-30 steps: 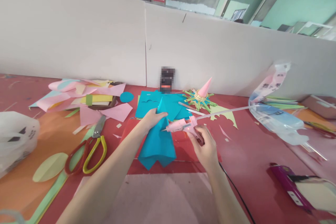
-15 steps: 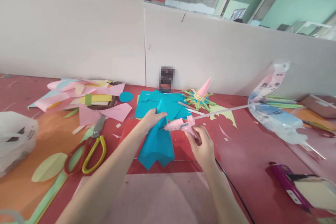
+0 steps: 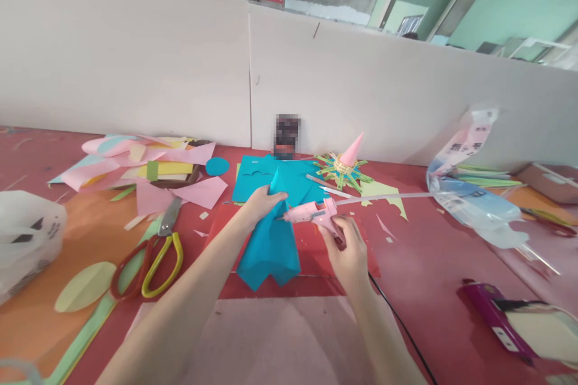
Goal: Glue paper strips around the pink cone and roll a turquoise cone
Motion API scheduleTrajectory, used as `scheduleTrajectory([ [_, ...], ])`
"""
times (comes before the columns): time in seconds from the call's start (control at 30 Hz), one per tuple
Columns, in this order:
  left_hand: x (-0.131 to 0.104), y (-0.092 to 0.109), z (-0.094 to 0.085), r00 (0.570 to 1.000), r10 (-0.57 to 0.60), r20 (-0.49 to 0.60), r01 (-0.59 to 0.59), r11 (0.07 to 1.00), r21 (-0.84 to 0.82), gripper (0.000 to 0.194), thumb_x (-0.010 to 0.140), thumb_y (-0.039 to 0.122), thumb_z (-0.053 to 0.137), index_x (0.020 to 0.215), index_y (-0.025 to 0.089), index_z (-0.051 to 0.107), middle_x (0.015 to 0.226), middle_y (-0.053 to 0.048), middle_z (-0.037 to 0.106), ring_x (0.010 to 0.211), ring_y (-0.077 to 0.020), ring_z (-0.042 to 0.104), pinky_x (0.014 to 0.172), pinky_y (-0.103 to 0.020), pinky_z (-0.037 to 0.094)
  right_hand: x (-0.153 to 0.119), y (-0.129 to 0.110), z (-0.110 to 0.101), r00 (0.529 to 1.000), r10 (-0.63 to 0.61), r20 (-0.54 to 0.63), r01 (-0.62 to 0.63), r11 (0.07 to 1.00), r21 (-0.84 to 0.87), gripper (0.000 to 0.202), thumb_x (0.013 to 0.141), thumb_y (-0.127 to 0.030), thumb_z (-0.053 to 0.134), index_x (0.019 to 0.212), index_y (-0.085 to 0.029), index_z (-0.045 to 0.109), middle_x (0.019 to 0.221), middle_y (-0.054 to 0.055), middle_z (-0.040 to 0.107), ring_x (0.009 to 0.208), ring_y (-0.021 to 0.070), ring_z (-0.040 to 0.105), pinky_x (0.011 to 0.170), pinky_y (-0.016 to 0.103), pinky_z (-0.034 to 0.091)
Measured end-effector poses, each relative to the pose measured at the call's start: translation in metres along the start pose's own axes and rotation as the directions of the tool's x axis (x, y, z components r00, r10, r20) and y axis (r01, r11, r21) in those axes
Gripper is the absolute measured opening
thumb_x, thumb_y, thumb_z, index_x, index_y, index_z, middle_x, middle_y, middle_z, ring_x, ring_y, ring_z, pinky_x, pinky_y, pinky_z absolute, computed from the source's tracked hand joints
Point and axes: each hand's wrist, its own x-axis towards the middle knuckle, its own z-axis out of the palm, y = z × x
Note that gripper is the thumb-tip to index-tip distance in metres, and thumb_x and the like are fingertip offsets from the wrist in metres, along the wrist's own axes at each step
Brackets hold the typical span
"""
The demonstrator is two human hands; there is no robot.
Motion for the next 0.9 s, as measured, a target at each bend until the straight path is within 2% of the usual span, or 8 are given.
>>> scheduleTrajectory([
  [0.17,-0.0004,-0.0004,-0.0002,1.000,0.001,0.028,0.000,1.000,-0.011,0.037,0.065,0.044,0.060,0.087,0.015,0.064,0.089,-0.007,0.070,0.082,-0.0240,0.065,0.069,-0.029,0.049,0.0011,0.0007,-0.0011,1.000,-0.020,0.000,0.020,1.000,-0.007,0.017,0.082,-0.030,0.054,0.096,-0.020,0.053,0.090,0.008,0.059,0.080,0.0158,0.059,0.061,0.024,0.048],
  [0.43,-0.0016,0.0009,-0.0002,1.000,0.004,-0.013,-0.004,1.000,0.004,0.037,0.064,0.043,0.060,0.086,0.014,0.064,0.087,-0.008,0.070,0.082,-0.0250,0.064,0.069,-0.031,0.050,0.0026,0.0023,-0.0044,0.999,-0.023,0.034,0.023,1.000,0.014,0.017,0.081,-0.029,0.056,0.096,-0.020,0.053,0.090,0.007,0.059,0.076,0.0150,0.059,0.057,0.022,0.048],
  [0.73,-0.0037,0.0032,0.0017,0.999,-0.004,0.032,0.003,1.000,0.022,0.035,0.064,0.042,0.061,0.088,0.016,0.065,0.089,-0.006,0.070,0.084,-0.0245,0.064,0.067,-0.029,0.049,0.0024,0.0029,-0.0033,1.000,-0.020,-0.015,0.019,1.000,-0.025,0.018,0.083,-0.032,0.053,0.097,-0.020,0.053,0.089,0.008,0.059,0.079,0.0165,0.059,0.062,0.026,0.049],
  [0.9,-0.0029,0.0045,-0.0014,1.000,-0.008,-0.020,0.008,1.000,0.028,0.034,0.064,0.041,0.062,0.085,0.015,0.065,0.083,-0.007,0.071,0.078,-0.0242,0.064,0.067,-0.030,0.049,0.0030,0.0034,-0.0043,0.999,-0.032,0.014,0.032,0.999,-0.026,0.017,0.082,-0.031,0.054,0.096,-0.021,0.054,0.090,0.007,0.059,0.080,0.0161,0.059,0.063,0.025,0.049],
])
